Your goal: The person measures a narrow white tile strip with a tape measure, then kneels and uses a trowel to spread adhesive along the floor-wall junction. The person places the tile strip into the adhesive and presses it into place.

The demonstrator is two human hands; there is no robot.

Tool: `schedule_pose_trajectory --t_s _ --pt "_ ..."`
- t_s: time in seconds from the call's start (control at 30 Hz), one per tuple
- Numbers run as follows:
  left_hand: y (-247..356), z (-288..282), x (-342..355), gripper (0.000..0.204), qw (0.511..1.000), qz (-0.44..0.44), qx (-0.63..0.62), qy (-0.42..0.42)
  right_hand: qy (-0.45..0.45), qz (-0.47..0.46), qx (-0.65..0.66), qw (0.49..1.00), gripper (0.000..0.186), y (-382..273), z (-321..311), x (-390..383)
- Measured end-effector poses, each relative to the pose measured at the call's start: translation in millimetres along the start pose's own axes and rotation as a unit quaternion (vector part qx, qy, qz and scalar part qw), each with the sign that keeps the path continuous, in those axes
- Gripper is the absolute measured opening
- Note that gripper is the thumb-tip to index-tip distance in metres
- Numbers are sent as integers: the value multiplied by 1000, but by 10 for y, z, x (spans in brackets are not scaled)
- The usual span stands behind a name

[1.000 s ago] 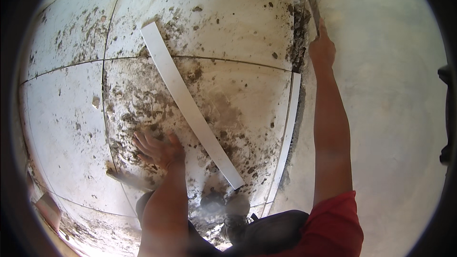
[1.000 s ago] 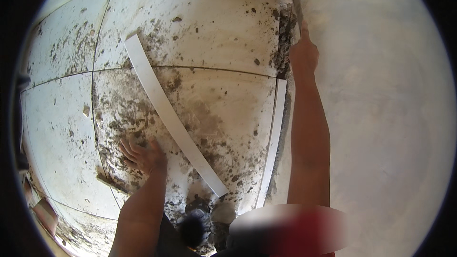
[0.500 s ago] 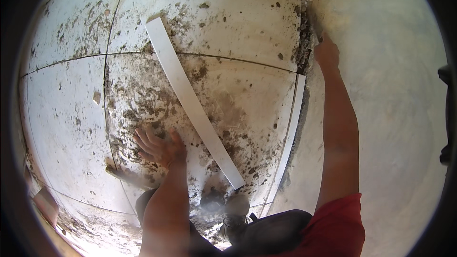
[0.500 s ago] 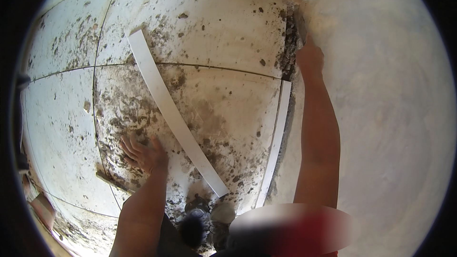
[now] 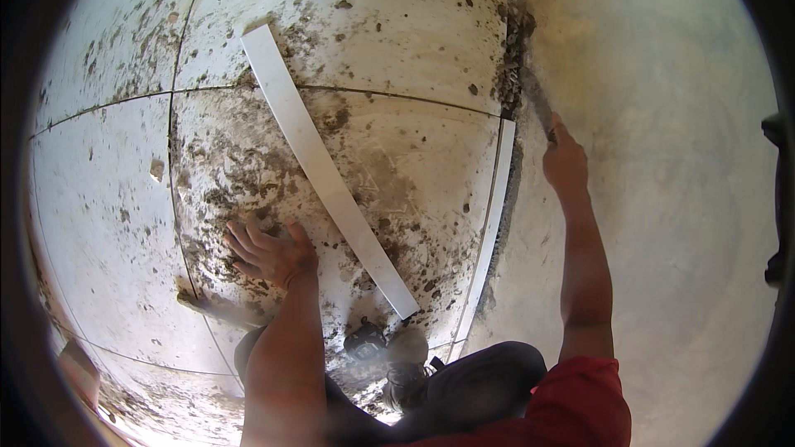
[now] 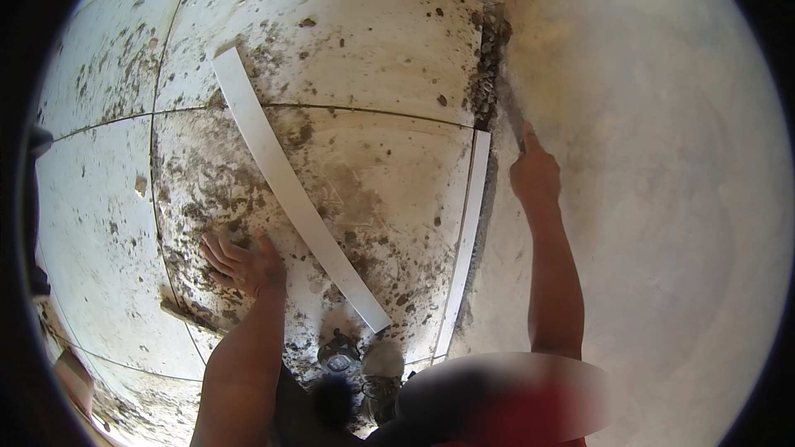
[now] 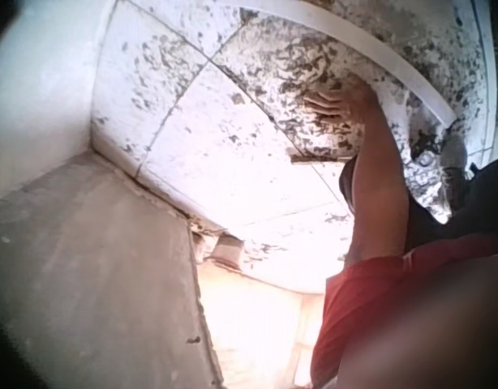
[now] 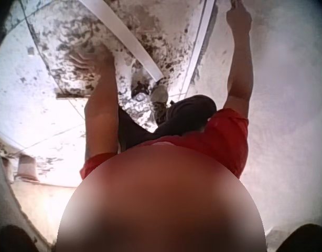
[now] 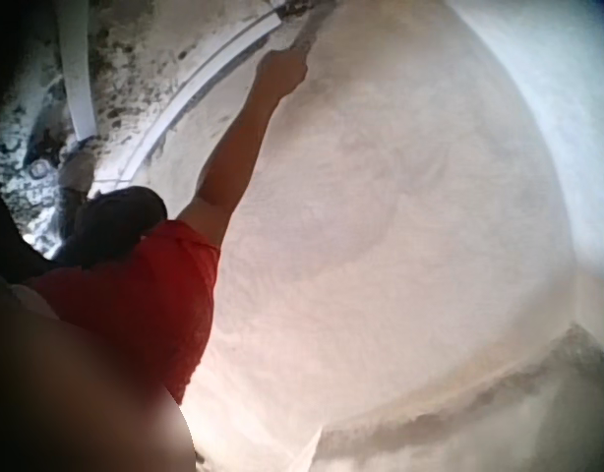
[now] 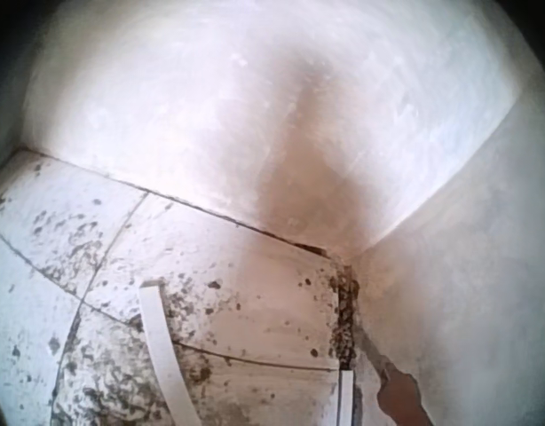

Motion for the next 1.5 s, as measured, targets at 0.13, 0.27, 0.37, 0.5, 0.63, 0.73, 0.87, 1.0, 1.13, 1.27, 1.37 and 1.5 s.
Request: schedule_pose_trajectory --t_s 0.13,0.27,0.37,0.5,0.63,0.73,0.87,1.0,1.13,1.27,1.37,1.5 --pt "-6 3 -10 70 1000 -1 -19 -5 73 -40 1 997 62 -201 -90 415" --pt "1 9 -6 71 1000 2 -9 1 72 -51 11 996 65 -394 57 540" --pt "-8 13 -7 71 1000 0 -6 -1 19 -29 -2 999 63 -247 171 179" --pt "-13 39 -14 71 1000 -4 16 -15 12 -19 20 1000 57 -10 29 -188" --pt "-11 21 -17 71 1000 -4 0 -9 57 29 146 987 51 -49 2 -565" --pt "5 22 -26 72 1000 1 8 -16 34 44 312 948 46 -269 363 -922" --pt "3 22 -30 72 1000 -3 10 -18 -45 74 499 863 29 -560 856 -1260" --pt "10 25 -32 72 1000 0 7 -12 -118 123 627 761 19 -752 1094 -1493" --pt "6 37 -38 72 1000 -8 21 -19 -127 133 679 710 17 -768 1245 -1577" --pt "4 37 -39 72 1000 -4 16 -15 -108 128 676 718 17 -726 1399 -1623" --pt "-1 41 -43 72 1000 2 20 -7 -83 123 637 756 16 -730 1433 -1644" --pt "9 49 -47 72 999 17 37 -8 50 28 511 858 13 -754 1262 -1585"
Point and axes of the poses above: each hand's wrist, its own x-axis towards the middle knuckle, its own z-axis out of the palm, y = z × x, the point moved 5 cm from there along x, towards the middle knuckle, and after that the axes turned 10 degrees about y, right-handed, at the moved point
